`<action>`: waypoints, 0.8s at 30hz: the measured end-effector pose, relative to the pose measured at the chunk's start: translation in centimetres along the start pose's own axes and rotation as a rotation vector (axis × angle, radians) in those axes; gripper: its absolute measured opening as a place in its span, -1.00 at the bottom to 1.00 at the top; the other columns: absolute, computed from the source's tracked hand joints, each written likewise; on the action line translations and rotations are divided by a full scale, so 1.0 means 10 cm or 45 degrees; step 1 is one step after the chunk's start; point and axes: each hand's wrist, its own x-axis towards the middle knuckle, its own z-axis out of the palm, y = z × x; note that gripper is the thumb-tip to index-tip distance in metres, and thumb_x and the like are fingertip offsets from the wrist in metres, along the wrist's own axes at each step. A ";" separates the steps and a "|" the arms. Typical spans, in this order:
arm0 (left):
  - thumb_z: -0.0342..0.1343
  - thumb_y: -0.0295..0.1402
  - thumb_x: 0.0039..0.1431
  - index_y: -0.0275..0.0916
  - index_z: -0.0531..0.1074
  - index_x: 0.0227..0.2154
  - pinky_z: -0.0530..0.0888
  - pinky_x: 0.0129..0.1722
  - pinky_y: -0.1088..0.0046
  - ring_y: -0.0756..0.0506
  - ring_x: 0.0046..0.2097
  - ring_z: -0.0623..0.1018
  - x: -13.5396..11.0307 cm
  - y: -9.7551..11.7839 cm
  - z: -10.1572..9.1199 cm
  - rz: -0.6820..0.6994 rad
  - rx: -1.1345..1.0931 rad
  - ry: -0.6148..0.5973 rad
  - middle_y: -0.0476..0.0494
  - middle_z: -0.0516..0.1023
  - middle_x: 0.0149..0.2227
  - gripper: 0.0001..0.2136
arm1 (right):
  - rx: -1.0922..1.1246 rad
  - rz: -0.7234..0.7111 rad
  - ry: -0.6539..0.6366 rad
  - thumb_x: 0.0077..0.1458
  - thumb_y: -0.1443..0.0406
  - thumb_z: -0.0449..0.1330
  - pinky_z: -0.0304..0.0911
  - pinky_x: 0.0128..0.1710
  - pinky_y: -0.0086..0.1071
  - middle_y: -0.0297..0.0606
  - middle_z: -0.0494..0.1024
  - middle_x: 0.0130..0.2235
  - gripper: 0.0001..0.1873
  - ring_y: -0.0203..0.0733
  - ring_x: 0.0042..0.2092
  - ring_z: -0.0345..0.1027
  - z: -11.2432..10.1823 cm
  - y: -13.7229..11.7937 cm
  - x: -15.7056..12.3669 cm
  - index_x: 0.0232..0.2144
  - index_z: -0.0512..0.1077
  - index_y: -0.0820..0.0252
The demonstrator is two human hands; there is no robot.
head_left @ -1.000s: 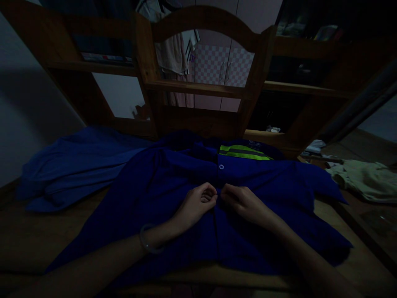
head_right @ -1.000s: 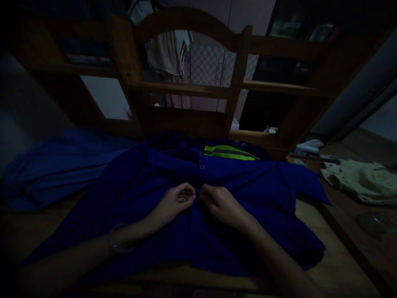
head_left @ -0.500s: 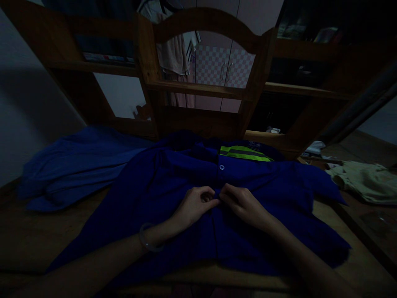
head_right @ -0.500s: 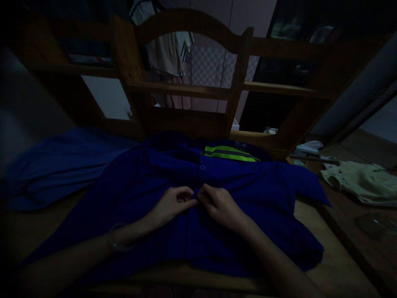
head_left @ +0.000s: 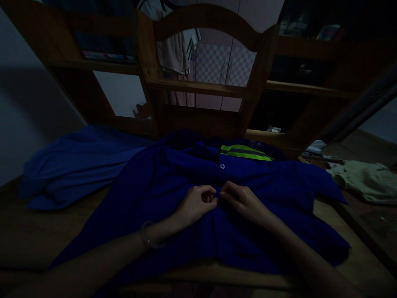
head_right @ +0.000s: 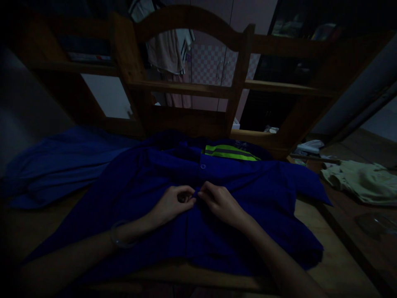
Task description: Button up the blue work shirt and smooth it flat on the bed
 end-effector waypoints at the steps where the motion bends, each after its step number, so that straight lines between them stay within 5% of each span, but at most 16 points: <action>1: 0.10 -0.40 0.02 -0.31 0.46 -0.40 0.21 -0.51 0.58 0.07 -0.51 0.32 0.00 0.00 0.00 0.004 0.004 -0.005 0.06 0.35 -0.57 -0.89 | 0.005 0.005 0.000 0.27 0.21 0.00 0.03 -0.46 -0.49 -0.42 0.36 -0.46 -0.81 -0.37 -0.44 0.24 0.00 0.00 0.00 -0.34 0.29 0.18; 24: 0.11 -0.22 0.08 -0.28 0.48 -0.29 0.27 -0.44 0.55 0.01 -0.42 0.42 0.00 -0.06 0.03 0.016 -0.025 -0.003 -0.03 0.49 -0.44 -0.76 | 0.091 0.102 0.088 0.26 0.12 -0.01 0.06 -0.51 -0.49 -0.42 0.38 -0.50 -0.73 -0.35 -0.49 0.26 0.05 0.08 0.02 -0.35 0.32 0.17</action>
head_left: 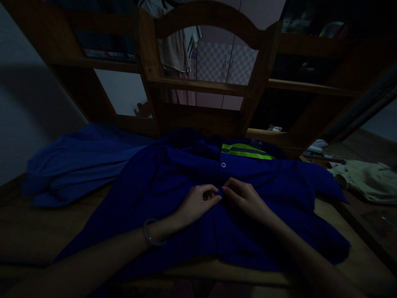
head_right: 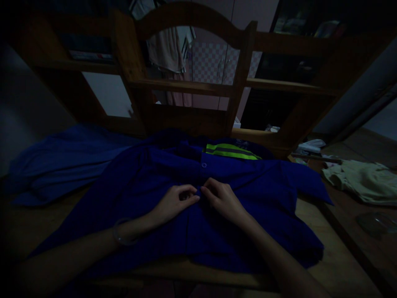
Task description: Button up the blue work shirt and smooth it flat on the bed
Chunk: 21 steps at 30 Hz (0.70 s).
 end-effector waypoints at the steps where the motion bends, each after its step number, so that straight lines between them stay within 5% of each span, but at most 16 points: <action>1: 0.11 -0.22 0.08 -0.28 0.48 -0.29 0.27 -0.44 0.55 0.01 -0.42 0.42 0.00 0.00 0.00 0.003 -0.004 -0.003 -0.03 0.48 -0.45 -0.76 | -0.002 -0.002 0.000 0.26 0.12 -0.01 0.06 -0.51 -0.49 -0.42 0.38 -0.50 -0.72 -0.35 -0.48 0.26 0.00 0.00 0.00 -0.34 0.33 0.18; 21: 0.08 -0.25 0.09 -0.29 0.47 -0.31 0.29 -0.43 0.55 0.00 -0.40 0.43 -0.01 0.01 -0.01 0.001 -0.016 -0.027 -0.04 0.49 -0.44 -0.78 | -0.055 -0.019 -0.023 0.25 0.14 0.01 0.05 -0.49 -0.49 -0.40 0.39 -0.49 -0.75 -0.34 -0.46 0.25 -0.02 -0.05 -0.02 -0.34 0.32 0.18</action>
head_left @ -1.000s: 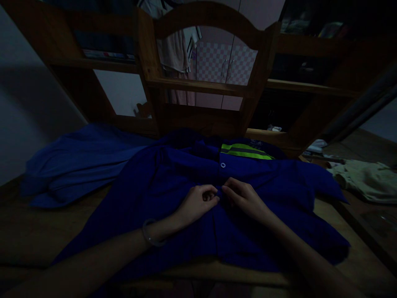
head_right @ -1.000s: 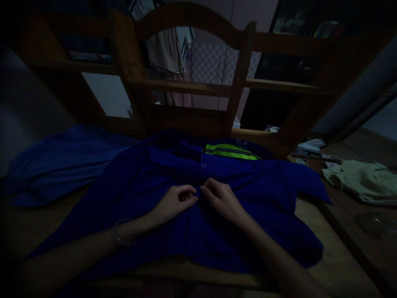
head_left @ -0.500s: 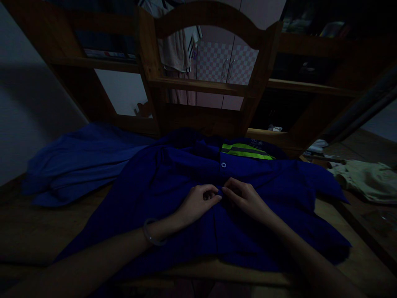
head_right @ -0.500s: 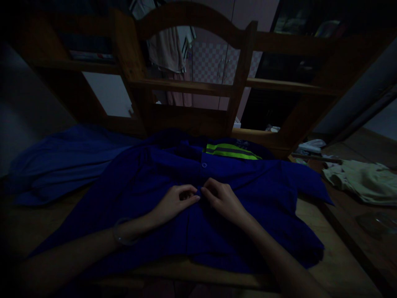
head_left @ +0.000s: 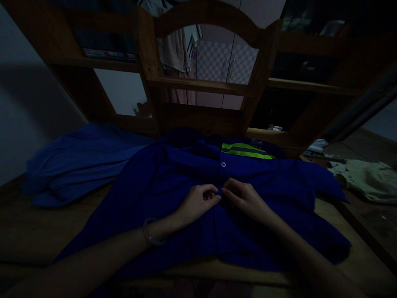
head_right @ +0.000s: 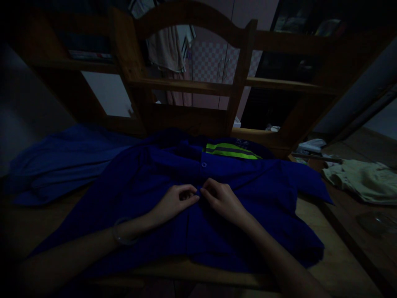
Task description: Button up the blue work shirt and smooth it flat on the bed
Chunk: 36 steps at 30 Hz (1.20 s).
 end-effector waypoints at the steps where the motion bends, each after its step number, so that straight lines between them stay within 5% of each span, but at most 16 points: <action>1: 0.08 -0.25 0.10 -0.30 0.47 -0.31 0.28 -0.43 0.55 0.00 -0.40 0.43 0.00 0.00 0.00 0.003 0.004 -0.004 -0.04 0.49 -0.44 -0.78 | -0.001 0.001 -0.001 0.25 0.14 0.01 0.05 -0.49 -0.49 -0.40 0.38 -0.49 -0.75 -0.34 -0.46 0.25 0.00 0.00 0.00 -0.34 0.32 0.19; 13: 0.11 -0.22 0.07 -0.29 0.47 -0.30 0.28 -0.44 0.55 0.00 -0.42 0.42 0.01 -0.01 0.01 -0.010 -0.011 0.009 -0.04 0.48 -0.45 -0.76 | 0.107 0.063 -0.127 0.16 0.25 0.10 0.11 -0.47 -0.50 -0.37 0.43 -0.41 -0.88 -0.33 -0.42 0.30 -0.05 0.07 0.00 -0.28 0.33 0.18; 27: 0.11 -0.27 0.07 -0.30 0.47 -0.32 0.28 -0.43 0.55 0.00 -0.42 0.42 0.00 0.00 0.01 -0.016 -0.011 0.008 -0.03 0.47 -0.47 -0.80 | 0.075 0.152 -0.280 0.18 0.19 0.05 0.06 -0.59 -0.52 -0.38 0.39 -0.50 -0.81 -0.36 -0.54 0.26 -0.09 0.05 -0.04 -0.37 0.33 0.20; 36: 0.13 -0.22 0.06 -0.29 0.47 -0.31 0.29 -0.42 0.56 0.00 -0.41 0.42 0.03 -0.04 -0.02 -0.010 -0.059 -0.005 -0.02 0.47 -0.46 -0.76 | 0.075 0.120 -0.188 0.15 0.23 0.08 0.05 -0.58 -0.54 -0.38 0.37 -0.52 -0.84 -0.36 -0.53 0.23 -0.08 0.00 -0.05 -0.39 0.34 0.21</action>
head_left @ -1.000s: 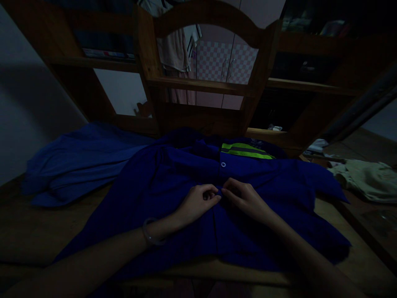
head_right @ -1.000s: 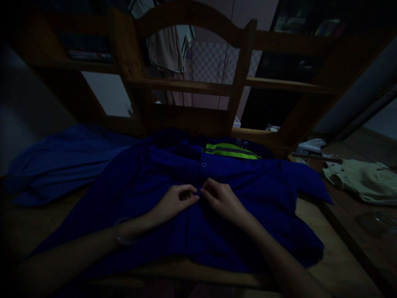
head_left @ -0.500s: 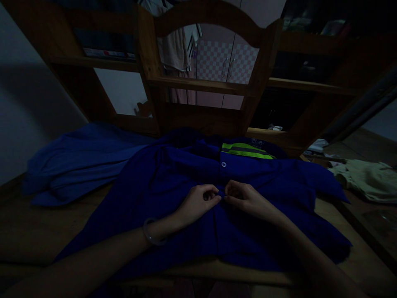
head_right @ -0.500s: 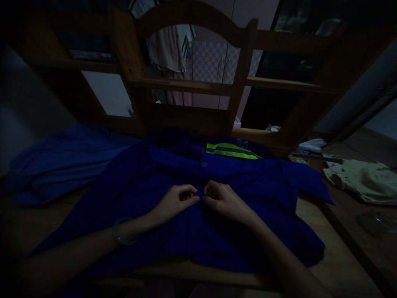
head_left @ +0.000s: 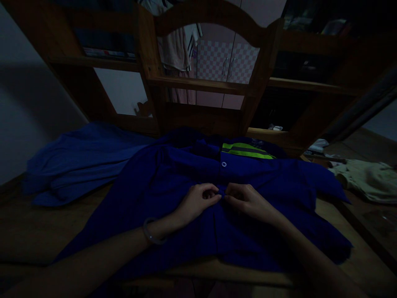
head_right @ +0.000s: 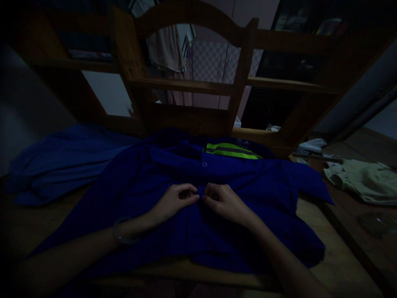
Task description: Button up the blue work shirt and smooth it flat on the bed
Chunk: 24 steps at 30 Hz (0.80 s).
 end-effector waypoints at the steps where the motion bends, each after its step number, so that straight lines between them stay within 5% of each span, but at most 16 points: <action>1: 0.13 -0.22 0.06 -0.29 0.47 -0.31 0.29 -0.43 0.56 0.01 -0.41 0.42 0.00 0.00 0.00 0.004 0.000 -0.010 -0.02 0.46 -0.46 -0.77 | 0.006 -0.004 0.001 0.14 0.23 0.09 0.06 -0.58 -0.55 -0.38 0.38 -0.52 -0.84 -0.36 -0.52 0.23 0.00 0.01 0.01 -0.39 0.34 0.21; 10: 0.06 -0.31 0.07 -0.25 0.42 -0.32 0.30 -0.42 0.58 0.00 -0.40 0.47 0.05 0.03 0.01 0.050 0.126 -0.034 0.00 0.48 -0.45 -0.85 | 0.277 0.008 -0.185 0.14 0.12 0.09 0.12 -0.61 -0.55 -0.42 0.34 -0.58 -0.72 -0.38 -0.59 0.22 -0.03 0.23 0.13 -0.36 0.32 0.25; 16: 0.09 -0.24 0.05 -0.31 0.46 -0.40 0.28 -0.45 0.57 0.01 -0.43 0.41 0.04 0.15 -0.08 0.001 0.088 -0.173 0.01 0.45 -0.48 -0.79 | 0.166 -0.006 -0.010 0.16 0.10 0.06 0.13 -0.59 -0.53 -0.41 0.34 -0.58 -0.69 -0.36 -0.60 0.24 0.02 0.14 0.03 -0.36 0.32 0.27; 20: 0.05 -0.18 0.11 -0.28 0.49 -0.30 0.33 -0.39 0.55 -0.01 -0.38 0.44 -0.32 0.44 -0.13 -0.018 0.056 -0.251 -0.02 0.47 -0.42 -0.73 | -0.114 -0.156 0.361 0.21 0.16 0.04 0.15 -0.45 -0.48 -0.35 0.41 -0.48 -0.74 -0.31 -0.44 0.30 0.14 -0.17 -0.40 -0.38 0.36 0.23; 24: 0.09 -0.20 0.11 -0.17 0.49 -0.20 0.35 -0.11 0.46 -0.06 -0.14 0.46 -0.87 0.72 -0.03 0.121 0.267 -0.034 -0.07 0.48 -0.18 -0.76 | -0.186 -0.287 0.467 0.22 0.29 0.03 0.16 -0.28 -0.44 -0.32 0.42 -0.33 -0.86 -0.27 -0.29 0.31 0.37 -0.45 -0.95 -0.34 0.36 0.17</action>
